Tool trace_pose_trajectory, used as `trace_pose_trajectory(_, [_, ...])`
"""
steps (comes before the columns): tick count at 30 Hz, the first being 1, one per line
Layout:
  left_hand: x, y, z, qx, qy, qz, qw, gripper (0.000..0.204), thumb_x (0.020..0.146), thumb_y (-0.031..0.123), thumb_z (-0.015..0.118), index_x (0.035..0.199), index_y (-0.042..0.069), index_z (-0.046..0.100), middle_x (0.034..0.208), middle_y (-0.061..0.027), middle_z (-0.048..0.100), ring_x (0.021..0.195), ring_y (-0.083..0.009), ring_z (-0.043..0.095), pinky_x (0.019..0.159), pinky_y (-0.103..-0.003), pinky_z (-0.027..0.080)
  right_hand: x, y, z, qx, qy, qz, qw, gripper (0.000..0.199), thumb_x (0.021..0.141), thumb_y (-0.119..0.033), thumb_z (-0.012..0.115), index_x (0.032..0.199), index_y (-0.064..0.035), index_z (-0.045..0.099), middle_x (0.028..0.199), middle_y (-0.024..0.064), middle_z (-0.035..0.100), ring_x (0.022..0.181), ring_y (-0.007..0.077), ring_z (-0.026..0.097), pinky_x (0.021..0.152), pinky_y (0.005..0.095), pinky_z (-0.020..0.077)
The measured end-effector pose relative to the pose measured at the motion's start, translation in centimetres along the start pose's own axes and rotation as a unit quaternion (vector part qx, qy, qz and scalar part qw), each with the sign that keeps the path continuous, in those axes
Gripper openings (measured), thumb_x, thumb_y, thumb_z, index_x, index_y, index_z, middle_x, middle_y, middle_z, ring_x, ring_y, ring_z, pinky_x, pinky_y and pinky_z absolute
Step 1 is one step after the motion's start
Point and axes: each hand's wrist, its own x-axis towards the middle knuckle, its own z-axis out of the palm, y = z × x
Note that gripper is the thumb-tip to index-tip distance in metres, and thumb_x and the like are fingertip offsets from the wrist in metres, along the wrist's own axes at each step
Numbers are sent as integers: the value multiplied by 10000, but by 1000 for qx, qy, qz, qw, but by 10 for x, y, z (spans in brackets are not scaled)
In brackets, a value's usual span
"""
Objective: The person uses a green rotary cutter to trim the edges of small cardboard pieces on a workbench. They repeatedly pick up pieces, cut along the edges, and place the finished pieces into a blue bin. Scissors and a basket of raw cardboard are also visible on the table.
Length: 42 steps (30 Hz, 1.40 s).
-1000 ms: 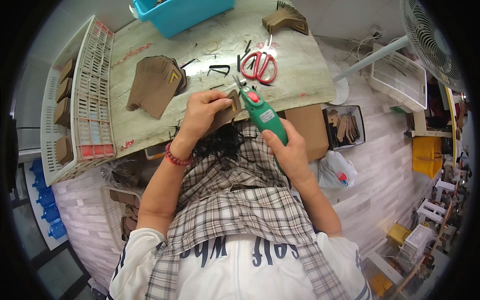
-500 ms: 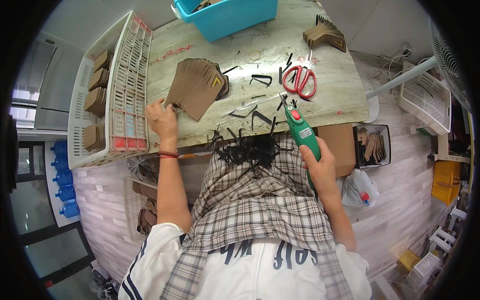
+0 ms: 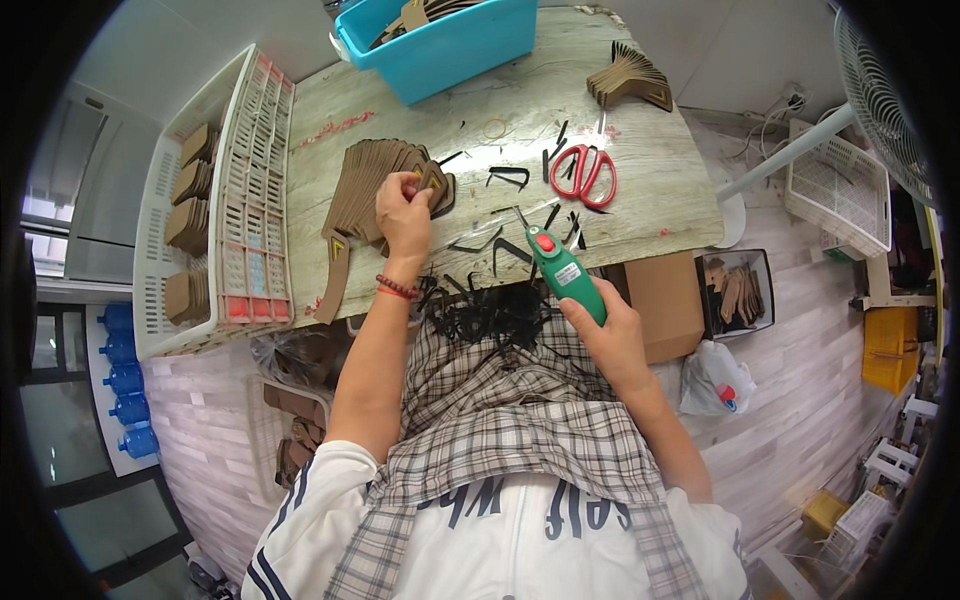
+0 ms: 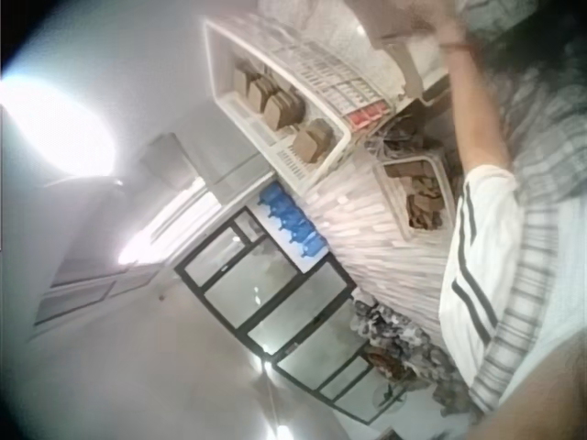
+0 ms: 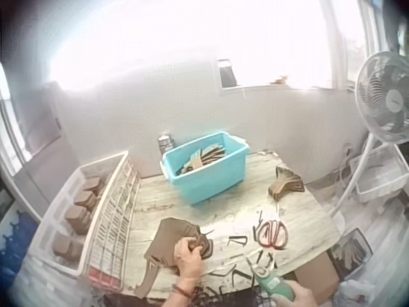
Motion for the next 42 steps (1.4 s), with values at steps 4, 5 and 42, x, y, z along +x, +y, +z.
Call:
trace_pose_trajectory(4, [1, 34, -7, -253, 46, -95, 962, 140, 829, 52, 676, 942, -7, 618, 848, -13, 567, 767, -136, 526, 691, -301, 451, -1, -16, 1, 5, -2, -15, 1000, 440, 877, -293, 687, 1183, 3, 577, 808, 52, 638, 711, 105, 568, 660, 273, 476])
trace_pose_trajectory(5, [-2, 42, -7, -380, 40, -147, 912, 90, 880, 63, 644, 909, -15, 610, 868, 0, 595, 743, -93, 536, 669, -253, 447, -1, -20, 2, 7, -2, -27, 1000, 442, 876, -292, 688, 1185, 4, 577, 822, 58, 643, 726, 108, 572, 674, 276, 479])
trace_pose_trajectory(42, [-70, 121, 24, -567, -127, -333, 742, 54, 852, 52, 672, 860, 23, 628, 777, -16, 652, 626, -72, 561, 554, -211, 435, 4, -26, -18, 32, 32, -27, 999, 360, 898, -328, 658, 1038, 0, 608, 722, 2, 594, 560, 65, 509, 511, 229, 427])
